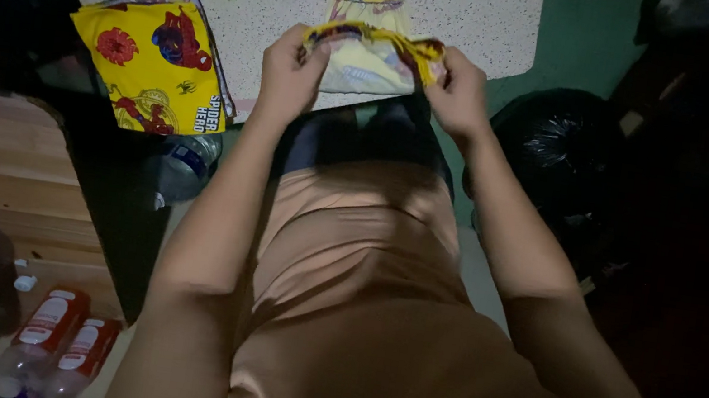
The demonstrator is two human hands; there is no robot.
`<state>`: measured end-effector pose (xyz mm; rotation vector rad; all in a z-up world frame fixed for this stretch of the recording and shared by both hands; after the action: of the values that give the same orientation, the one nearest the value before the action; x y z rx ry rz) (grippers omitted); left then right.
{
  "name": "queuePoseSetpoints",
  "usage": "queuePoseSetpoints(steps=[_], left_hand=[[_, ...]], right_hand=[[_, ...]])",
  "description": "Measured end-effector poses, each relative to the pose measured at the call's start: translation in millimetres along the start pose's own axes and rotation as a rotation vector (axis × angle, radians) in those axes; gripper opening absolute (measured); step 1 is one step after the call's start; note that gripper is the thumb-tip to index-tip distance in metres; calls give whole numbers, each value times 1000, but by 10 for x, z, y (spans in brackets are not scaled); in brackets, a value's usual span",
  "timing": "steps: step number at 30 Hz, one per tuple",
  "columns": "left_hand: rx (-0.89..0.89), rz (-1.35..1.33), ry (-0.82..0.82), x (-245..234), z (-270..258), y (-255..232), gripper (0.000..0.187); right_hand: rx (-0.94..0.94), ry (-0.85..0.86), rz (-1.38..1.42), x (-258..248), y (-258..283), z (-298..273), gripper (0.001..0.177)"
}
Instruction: Folding small pieces of colorful baby clothing on a small table.
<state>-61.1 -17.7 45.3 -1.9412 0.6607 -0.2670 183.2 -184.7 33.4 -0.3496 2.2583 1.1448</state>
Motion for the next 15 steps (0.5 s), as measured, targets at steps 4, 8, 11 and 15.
queuePoseSetpoints(steps=[4,8,11,15], left_hand=[[-6,-25,-66,67,194,54,16],[91,27,-107,96,336,90,18],[65,59,-126,120,425,36,21],[-9,274,-144,137,434,-164,26]], right_hand=[[-270,-258,-223,4,103,204,22],[-45,-201,-132,-28,301,351,25],[162,-106,-110,-39,377,427,28],[54,-239,-150,9,289,455,24]])
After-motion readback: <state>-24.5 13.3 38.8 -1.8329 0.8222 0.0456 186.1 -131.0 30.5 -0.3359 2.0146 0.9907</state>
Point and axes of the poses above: each hand's wrist, its own z-axis towards the middle knuckle, its own x-axis out of the palm, y = z × x, the point moved 1 cm from there along z, towards the middle knuckle, and after that the axes turned 14 degrees about -z, right-handed, at the moved point
